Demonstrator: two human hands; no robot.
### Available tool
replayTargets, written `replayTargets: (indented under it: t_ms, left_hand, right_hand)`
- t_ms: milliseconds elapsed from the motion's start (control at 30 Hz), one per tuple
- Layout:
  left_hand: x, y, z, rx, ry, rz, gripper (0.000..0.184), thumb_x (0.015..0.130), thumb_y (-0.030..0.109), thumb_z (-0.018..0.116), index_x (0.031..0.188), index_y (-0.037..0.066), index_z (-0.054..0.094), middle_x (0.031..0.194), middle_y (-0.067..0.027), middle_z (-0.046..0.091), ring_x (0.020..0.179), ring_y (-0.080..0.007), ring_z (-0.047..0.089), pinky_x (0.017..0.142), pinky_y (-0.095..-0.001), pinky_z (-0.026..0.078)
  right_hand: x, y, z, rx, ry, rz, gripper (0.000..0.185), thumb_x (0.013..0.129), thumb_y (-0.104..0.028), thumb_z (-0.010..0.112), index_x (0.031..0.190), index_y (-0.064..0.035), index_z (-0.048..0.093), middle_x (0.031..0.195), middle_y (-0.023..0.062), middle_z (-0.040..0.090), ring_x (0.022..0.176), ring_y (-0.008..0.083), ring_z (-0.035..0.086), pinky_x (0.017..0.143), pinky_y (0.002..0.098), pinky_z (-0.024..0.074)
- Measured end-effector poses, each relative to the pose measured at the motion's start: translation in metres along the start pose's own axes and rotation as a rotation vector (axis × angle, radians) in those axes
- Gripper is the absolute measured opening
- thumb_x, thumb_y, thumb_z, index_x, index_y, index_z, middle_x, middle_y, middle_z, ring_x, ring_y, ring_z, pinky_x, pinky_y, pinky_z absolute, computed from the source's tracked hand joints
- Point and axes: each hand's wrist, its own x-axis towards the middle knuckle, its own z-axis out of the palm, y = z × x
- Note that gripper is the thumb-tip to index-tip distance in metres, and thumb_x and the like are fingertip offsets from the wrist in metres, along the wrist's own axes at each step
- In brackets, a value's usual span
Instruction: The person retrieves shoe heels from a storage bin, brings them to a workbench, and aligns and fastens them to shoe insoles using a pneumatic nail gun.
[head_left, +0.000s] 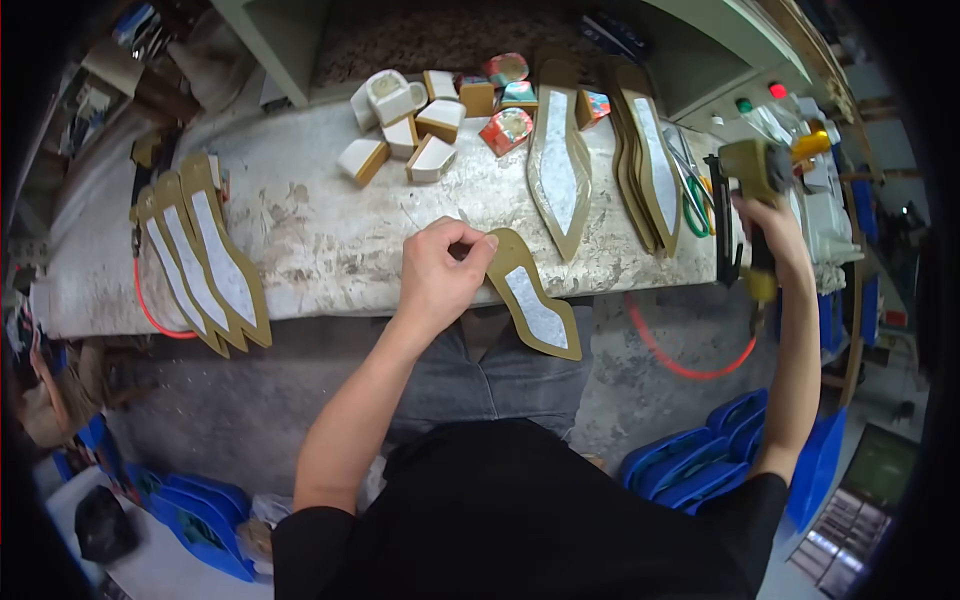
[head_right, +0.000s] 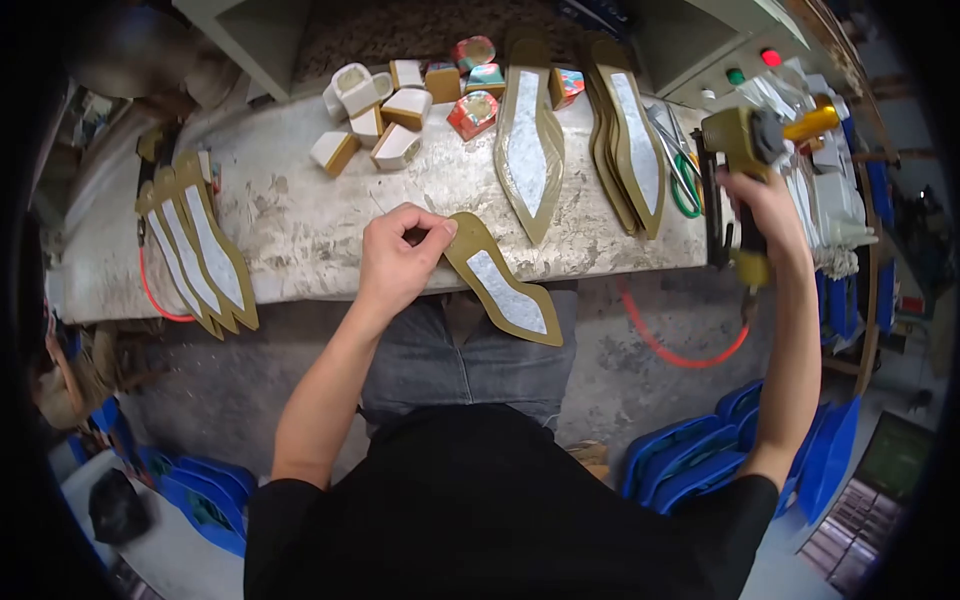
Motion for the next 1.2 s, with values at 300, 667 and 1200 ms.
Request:
replayTargets:
  t_ms: [300,667,1200]
  left_hand:
    - [0.000,0.003,-0.005,0.016,-0.044,-0.016,0.013,0.086,0.008,0.075,0.079,-0.003,0.073,0.075,-0.0069,0.065,0.061,-0.0158,0.050,0.057,-0.0289,0.042]
    - [0.000,0.003,-0.004,0.022,-0.023,0.043,0.016,0.087,0.009,0.074,0.078,-0.004,0.072,0.075,-0.0076,0.065,0.059,-0.0179,0.050,0.057,-0.0313,0.043]
    - [-0.014,-0.009,0.018,0.058,-0.041,0.199,0.010,0.088,0.005,0.075,0.089,-0.002,0.068,0.080,-0.0095,0.065,0.070,-0.0202,0.058,0.070,-0.0315,0.052]
  right_hand:
    - [-0.135,-0.070,0.131,0.190,-0.447,-0.252,0.034,0.081,-0.006,0.075,0.114,0.0011,0.069,0.095,0.0112,0.075,0.076,0.0183,0.067,0.069,0.0330,0.0543]
    - [-0.140,-0.063,0.174,-0.041,-0.414,-0.467,0.017,0.079,-0.004,0.074,0.092,0.0007,0.066,0.076,0.0091,0.069,0.062,0.0198,0.059,0.060,0.0339,0.0494]
    - [-0.026,0.006,0.006,-0.378,0.093,0.094,0.044,0.086,-0.021,0.070,0.122,0.0036,0.065,0.109,0.0179,0.073,0.090,0.0278,0.068,0.082,0.0370,0.0563]
